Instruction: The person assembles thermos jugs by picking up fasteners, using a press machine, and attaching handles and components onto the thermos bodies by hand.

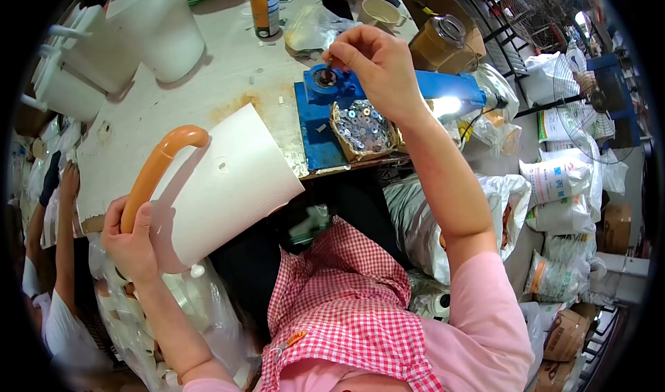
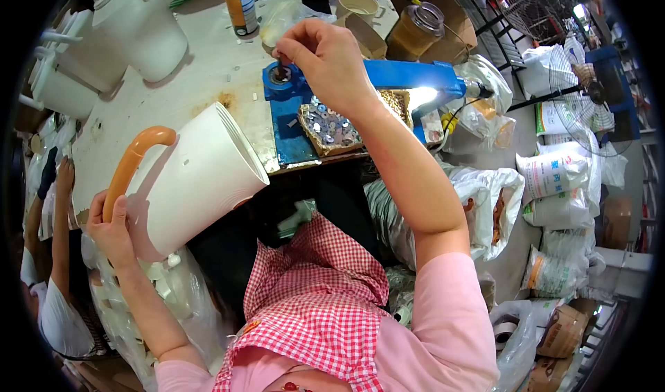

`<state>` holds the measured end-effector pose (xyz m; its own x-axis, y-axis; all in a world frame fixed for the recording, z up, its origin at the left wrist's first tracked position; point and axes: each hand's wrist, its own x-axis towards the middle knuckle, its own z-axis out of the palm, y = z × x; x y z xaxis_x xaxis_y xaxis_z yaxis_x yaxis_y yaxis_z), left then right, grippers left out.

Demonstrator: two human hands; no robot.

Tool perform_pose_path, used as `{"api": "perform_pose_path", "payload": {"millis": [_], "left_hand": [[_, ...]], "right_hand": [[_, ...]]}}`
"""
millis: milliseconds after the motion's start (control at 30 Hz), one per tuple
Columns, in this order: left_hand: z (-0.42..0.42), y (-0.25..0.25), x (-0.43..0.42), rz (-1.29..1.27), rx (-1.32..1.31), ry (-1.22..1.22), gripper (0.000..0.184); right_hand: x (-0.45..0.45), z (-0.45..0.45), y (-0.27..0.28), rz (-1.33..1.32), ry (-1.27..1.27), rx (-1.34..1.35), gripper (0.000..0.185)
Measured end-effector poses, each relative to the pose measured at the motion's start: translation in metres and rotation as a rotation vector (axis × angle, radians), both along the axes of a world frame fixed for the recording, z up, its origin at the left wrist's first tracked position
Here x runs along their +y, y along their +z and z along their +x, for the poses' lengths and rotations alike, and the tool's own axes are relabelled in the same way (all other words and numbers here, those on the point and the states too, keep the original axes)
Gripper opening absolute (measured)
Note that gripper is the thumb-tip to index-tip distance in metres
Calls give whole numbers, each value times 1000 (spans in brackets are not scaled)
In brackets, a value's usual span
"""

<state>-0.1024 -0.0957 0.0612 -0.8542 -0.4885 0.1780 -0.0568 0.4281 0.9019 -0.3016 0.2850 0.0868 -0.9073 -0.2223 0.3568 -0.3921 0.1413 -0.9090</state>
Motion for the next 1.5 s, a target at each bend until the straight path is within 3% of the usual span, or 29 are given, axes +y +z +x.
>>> {"api": "perform_pose_path", "payload": {"millis": [100, 233, 633, 833, 1033, 1133, 1233, 1267, 1367, 1500], "left_hand": [[-1, 0, 1, 11, 35, -32, 25], [-1, -1, 2, 16, 29, -35, 25], [-2, -5, 1, -56, 74, -51, 26], [-3, -6, 1, -76, 95, -47, 26], [-1, -9, -4, -77, 70, -19, 27], [-1, -7, 0, -28, 66, 13, 26], [-1, -10, -1, -21, 79, 27, 25], [-1, -10, -5, -35, 61, 19, 25], [-5, -10, -4, -72, 41, 3, 25], [-3, -8, -2, -53, 65, 59, 26]], "right_hand": [[-1, -1, 3, 103, 24, -2, 14], [5, -4, 6, 29, 70, -79, 14], [7, 1, 17, 180, 81, 26, 15], [1, 6, 31, 513, -38, 174, 20], [5, 9, 18, 365, 35, 144, 14], [4, 44, 7, -132, -113, -14, 15], [48, 68, -58, 283, -137, -299, 11], [52, 65, -73, 503, -177, -186, 14], [51, 47, -100, 790, -308, -9, 16], [47, 35, -107, 913, -289, 24, 15]]}}
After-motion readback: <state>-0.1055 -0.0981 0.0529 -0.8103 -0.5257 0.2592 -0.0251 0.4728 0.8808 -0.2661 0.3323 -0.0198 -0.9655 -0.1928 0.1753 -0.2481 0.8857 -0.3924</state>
